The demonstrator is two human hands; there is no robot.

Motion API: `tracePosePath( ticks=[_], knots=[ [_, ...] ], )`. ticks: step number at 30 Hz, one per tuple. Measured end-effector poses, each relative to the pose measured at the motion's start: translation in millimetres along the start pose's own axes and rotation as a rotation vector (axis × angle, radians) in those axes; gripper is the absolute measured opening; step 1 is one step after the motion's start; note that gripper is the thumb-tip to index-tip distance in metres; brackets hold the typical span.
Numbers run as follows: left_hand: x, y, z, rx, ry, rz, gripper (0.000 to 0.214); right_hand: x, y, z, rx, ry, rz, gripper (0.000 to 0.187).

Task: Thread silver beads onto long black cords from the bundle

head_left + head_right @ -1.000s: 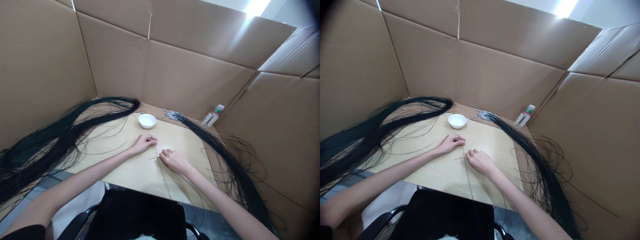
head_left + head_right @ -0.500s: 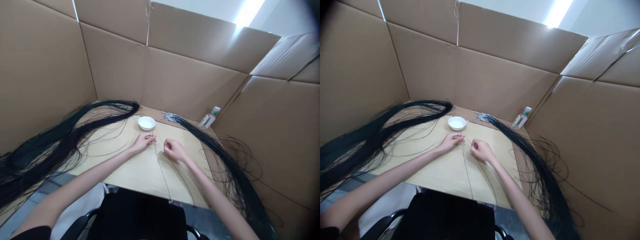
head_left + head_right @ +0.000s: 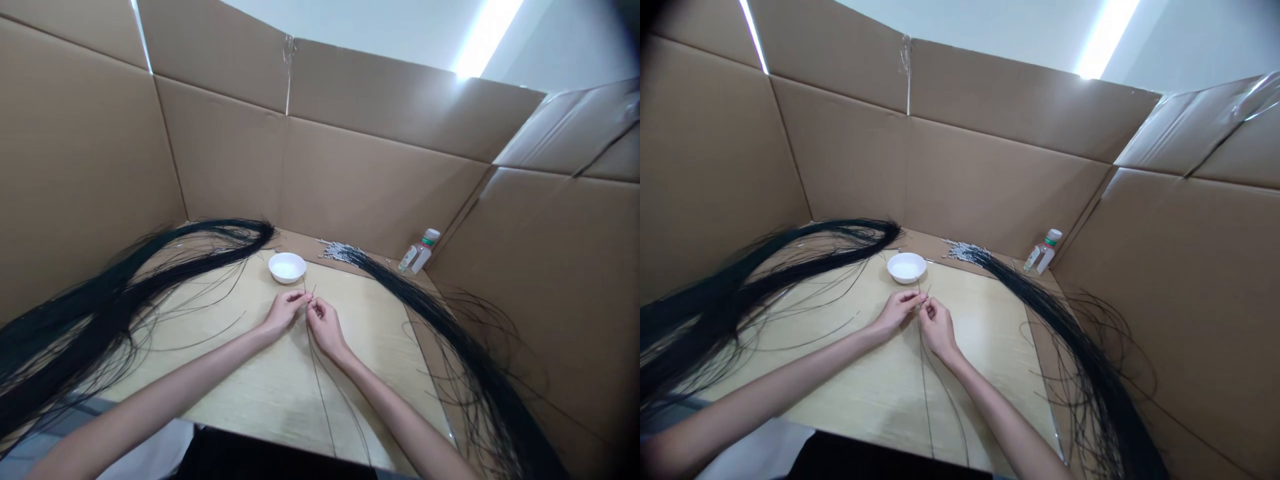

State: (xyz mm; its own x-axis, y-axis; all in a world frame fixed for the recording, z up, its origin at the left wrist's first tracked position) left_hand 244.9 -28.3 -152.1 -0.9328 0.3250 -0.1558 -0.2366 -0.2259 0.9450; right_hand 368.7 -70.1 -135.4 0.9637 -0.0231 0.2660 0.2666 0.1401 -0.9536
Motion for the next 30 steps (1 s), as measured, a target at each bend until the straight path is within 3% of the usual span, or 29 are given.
tracePosePath(
  ticks=[6,12,18,25,30],
  knots=[
    [-2.6,10.2,-10.4,0.035,0.061,-0.044,0.024,-2.8,7.4,0.0,-0.097,-0.085,0.276,0.033],
    [-3.3,16.2,-14.9,0.105,0.118,-0.100,0.034,-6.6,18.9,1.4,-0.241,-0.138,0.419,0.028],
    [-4.9,27.8,-16.8,0.181,0.077,-0.139,0.037,-3.0,17.2,-1.8,-0.295,-0.113,0.485,0.027],
    [-1.9,23.6,-18.6,0.185,0.153,-0.185,0.044,-1.5,4.9,-8.6,-0.332,-0.170,0.482,0.043],
    [-7.5,23.8,-20.8,0.201,0.090,-0.212,0.038,-0.6,0.4,-9.2,-0.356,-0.183,0.493,0.047]
  ],
)
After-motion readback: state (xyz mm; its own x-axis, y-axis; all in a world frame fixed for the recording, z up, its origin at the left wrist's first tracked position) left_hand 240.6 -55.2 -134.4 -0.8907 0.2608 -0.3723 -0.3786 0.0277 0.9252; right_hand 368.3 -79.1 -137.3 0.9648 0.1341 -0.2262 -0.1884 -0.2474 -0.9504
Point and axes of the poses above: each hand's wrist, its own z-axis towards the middle knuckle, its own x-axis out of the back of the hand, y = z × x, the point moved 4 cm from there along z, towards the middle knuckle, and after that the axes turned 8 degrees about -x, right-handed, at the moved point
